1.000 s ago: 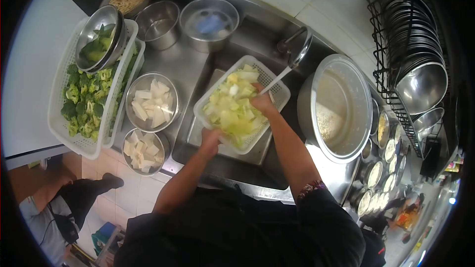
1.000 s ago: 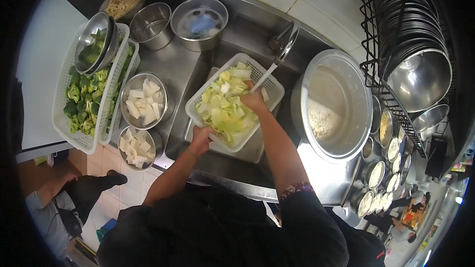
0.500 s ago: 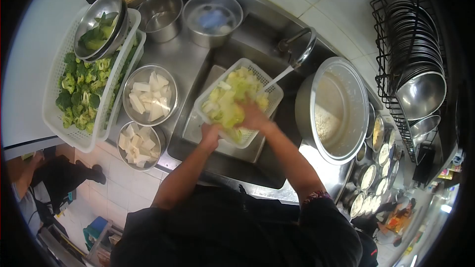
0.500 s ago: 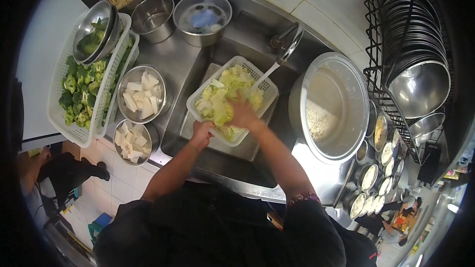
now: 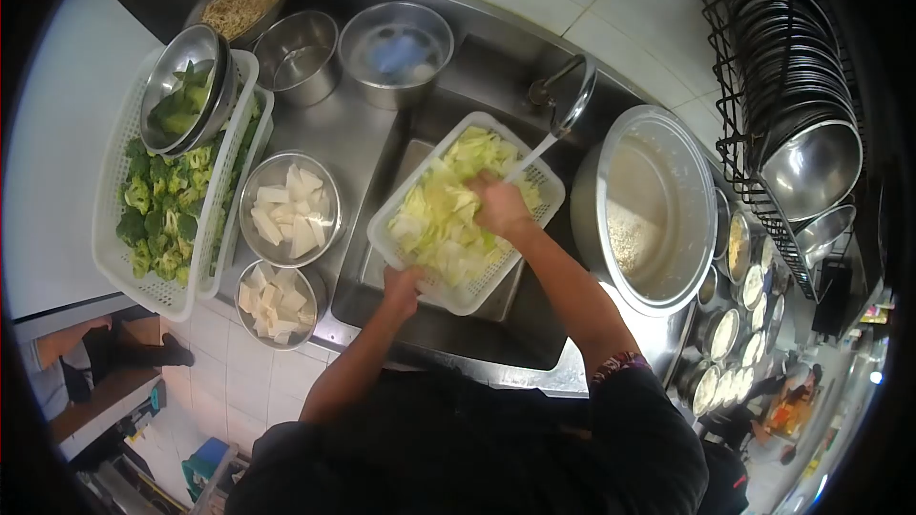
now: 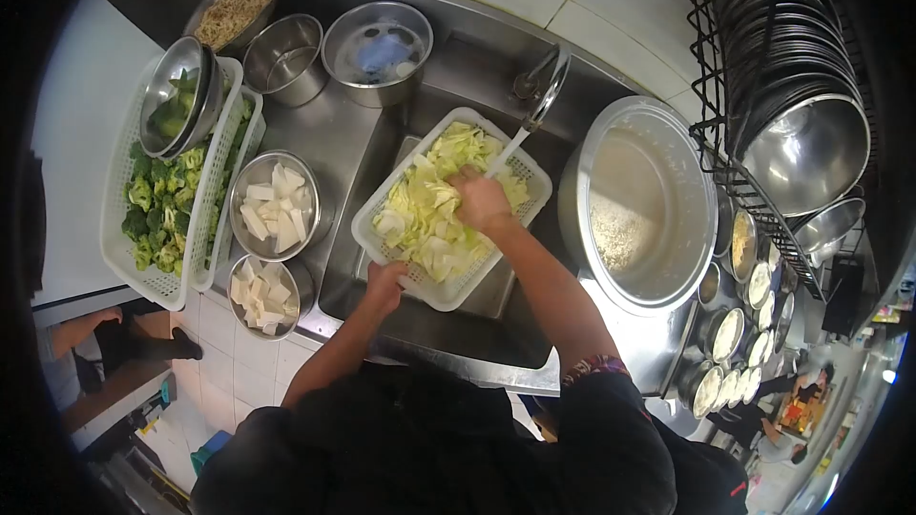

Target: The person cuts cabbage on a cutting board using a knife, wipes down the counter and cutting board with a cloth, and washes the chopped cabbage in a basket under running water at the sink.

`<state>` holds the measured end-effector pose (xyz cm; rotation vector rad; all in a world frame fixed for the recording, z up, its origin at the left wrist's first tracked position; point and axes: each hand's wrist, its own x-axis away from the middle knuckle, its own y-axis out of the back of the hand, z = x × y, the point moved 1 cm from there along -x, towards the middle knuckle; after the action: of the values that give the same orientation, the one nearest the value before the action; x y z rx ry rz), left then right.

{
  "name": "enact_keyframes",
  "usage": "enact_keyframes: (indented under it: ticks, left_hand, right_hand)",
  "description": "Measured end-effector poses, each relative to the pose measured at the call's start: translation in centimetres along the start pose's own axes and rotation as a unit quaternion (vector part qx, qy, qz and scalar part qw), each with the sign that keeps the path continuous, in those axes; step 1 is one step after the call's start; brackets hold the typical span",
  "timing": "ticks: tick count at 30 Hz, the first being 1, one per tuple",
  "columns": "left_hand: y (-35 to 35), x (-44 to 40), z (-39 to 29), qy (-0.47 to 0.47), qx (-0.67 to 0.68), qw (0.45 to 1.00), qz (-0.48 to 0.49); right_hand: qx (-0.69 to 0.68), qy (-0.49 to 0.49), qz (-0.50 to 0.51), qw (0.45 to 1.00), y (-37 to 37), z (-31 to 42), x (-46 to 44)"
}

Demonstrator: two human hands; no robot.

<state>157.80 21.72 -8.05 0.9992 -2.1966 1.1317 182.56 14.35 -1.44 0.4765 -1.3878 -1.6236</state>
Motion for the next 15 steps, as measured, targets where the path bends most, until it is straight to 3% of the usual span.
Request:
enact_keyframes:
  ticks: [2,4,5,8,10,12,13,14,15]
  left_hand:
    - [-1.0,0.3,-0.5,-0.007,-0.01,1.0,-0.004]
    - [-2.6,0.1,-0.6,-0.013,-0.029,0.999,-0.002]
    - [-3.8,-0.3,-0.7,-0.024,-0.006,1.0,-0.016]
    - [-7.7,0.0,-0.2,-0.044,0.014,0.997,-0.067]
    - [-8.4,0.4,0.1,-0.034,0.036,0.994,-0.096]
    - [-10.5,2.1,-0.2,-0.017,0.064,0.994,-0.085]
    - [-11.5,2.6,-0.3,-0.009,0.087,0.993,-0.074]
    - [-11.9,2.8,-0.2,-0.012,0.092,0.993,-0.073]
    - [-12.3,2.9,0.0,-0.001,0.099,0.992,-0.076]
  right_hand:
    - [-0.008,0.012,-0.015,1.0,0.7,0.9,0.1]
    - [-0.05,-0.059,-0.047,0.996,2.4,0.7,-0.9]
    - [-0.091,-0.086,-0.116,0.985,2.6,0.1,-1.2]
    - [-0.179,-0.159,-0.122,0.963,2.0,-4.2,-4.4]
    - [-0.182,-0.112,-0.143,0.966,3.1,-5.5,-4.3]
    - [-0.251,-0.187,0.072,0.947,6.0,-3.9,-1.6]
    - [-0.246,-0.186,0.075,0.948,6.0,-3.2,-0.1]
    - [-0.082,-0.099,0.065,0.99,5.8,-1.9,1.6]
    - [0.086,-0.009,0.05,0.995,5.8,-0.6,3.1]
